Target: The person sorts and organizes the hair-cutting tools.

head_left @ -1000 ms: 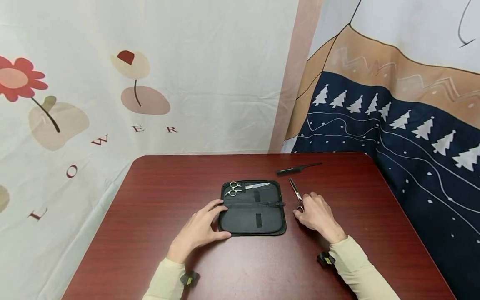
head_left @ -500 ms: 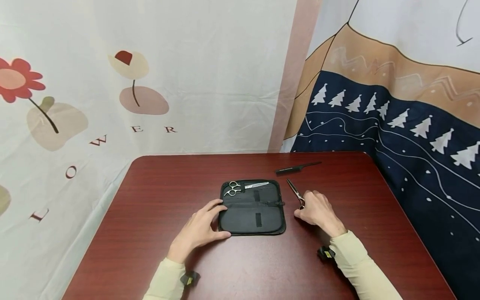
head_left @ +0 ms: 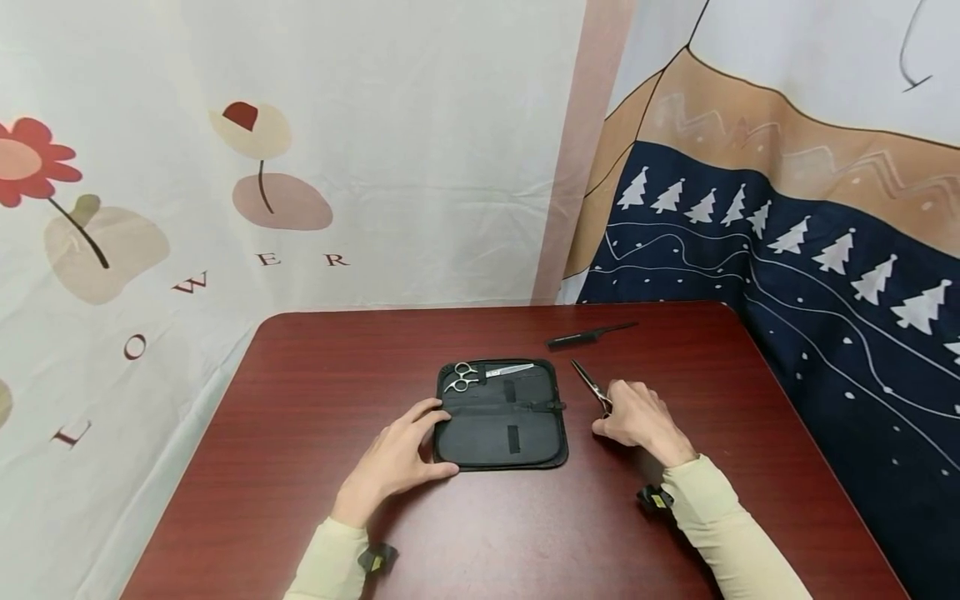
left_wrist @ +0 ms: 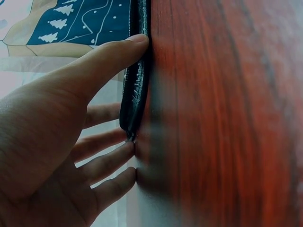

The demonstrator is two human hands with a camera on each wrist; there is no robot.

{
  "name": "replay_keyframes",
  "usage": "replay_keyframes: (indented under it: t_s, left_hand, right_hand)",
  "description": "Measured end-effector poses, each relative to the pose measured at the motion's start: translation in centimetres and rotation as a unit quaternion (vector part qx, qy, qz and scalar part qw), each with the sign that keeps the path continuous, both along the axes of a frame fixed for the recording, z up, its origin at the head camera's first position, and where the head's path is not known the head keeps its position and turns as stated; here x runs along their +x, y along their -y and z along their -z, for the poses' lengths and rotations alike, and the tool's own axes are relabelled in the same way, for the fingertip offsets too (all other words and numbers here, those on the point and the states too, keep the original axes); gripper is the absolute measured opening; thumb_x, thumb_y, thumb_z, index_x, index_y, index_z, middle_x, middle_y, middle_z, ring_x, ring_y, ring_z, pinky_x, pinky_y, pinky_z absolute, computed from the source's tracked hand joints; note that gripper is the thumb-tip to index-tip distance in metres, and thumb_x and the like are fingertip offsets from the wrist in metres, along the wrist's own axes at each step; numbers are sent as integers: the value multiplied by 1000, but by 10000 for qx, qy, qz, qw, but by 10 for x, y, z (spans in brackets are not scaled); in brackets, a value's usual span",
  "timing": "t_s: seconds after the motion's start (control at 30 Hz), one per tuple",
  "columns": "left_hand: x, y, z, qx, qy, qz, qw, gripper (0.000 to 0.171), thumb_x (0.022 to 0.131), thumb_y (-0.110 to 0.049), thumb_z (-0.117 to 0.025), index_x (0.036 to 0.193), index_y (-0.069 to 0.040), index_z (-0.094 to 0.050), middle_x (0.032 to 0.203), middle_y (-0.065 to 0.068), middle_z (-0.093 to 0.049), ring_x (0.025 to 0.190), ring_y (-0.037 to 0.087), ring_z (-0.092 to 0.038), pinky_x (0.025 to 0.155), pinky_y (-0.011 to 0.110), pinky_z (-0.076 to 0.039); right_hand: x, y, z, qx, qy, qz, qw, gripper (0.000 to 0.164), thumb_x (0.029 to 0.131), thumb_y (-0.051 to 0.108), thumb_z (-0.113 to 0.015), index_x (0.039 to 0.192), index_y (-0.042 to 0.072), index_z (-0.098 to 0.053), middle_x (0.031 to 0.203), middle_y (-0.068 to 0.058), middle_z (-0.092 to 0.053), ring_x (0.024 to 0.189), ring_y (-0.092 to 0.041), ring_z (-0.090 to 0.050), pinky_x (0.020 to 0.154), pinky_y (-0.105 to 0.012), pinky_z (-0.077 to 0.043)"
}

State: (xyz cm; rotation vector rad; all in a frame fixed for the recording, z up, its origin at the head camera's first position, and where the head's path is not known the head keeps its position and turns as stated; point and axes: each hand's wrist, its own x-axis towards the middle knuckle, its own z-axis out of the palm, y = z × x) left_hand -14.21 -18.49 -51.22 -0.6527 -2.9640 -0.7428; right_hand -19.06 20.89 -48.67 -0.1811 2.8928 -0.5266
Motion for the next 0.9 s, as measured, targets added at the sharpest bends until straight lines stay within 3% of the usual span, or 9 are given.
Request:
replay_keyframes:
  t_s: [0.9]
  left_hand:
    - [0,2,2,-42,107,-33,9999,82,70,-57,-87,138,-16,-66,152,6,-50,121,30,-60,92,53,-54]
  right_hand:
    - [2,-10,-11,624,-131,-170,9978,29,76,23,-79,64,13,-54,62,-4,-50,57,-22,-48,46,-35,-34]
